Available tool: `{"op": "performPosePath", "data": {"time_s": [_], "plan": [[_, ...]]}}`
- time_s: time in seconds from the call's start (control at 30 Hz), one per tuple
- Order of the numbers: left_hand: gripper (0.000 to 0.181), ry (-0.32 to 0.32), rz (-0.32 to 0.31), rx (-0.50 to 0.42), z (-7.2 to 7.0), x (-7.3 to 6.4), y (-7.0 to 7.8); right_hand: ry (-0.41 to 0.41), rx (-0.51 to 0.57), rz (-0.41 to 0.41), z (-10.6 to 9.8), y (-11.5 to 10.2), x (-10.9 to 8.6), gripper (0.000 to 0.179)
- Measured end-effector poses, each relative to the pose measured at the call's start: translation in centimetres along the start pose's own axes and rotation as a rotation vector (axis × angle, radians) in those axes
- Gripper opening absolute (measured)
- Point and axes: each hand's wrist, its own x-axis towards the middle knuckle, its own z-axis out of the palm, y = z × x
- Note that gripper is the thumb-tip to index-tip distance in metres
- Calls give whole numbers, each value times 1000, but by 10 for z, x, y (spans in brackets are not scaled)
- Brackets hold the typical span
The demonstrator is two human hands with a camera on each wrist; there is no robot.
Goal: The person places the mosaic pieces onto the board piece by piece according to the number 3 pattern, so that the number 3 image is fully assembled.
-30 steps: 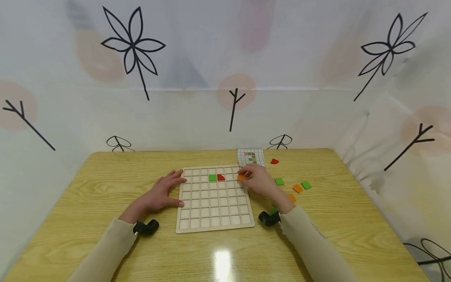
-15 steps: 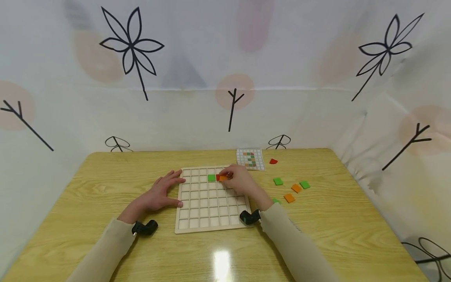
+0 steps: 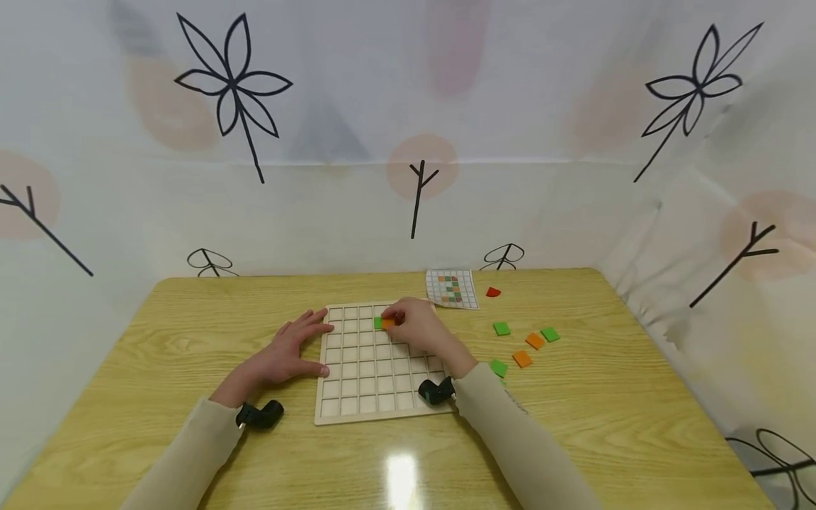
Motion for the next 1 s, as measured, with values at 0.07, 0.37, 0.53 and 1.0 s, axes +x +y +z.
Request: {"op": "performPosePath", "data": {"time_s": [0.07,0.37,0.53,1.0], "plan": [[79,-1,1,1,0,0,0,-9,8,0,1,-3,2,21],[77,6,11,23,1,1,0,-39,-6,-45,13,-12,11,23],[76,7,13,18,1,0,-1,-33,46,29,21,-9,14,21],[76,6,6,10,2,0,-2,19,121,73,28,-9,15,12]]}}
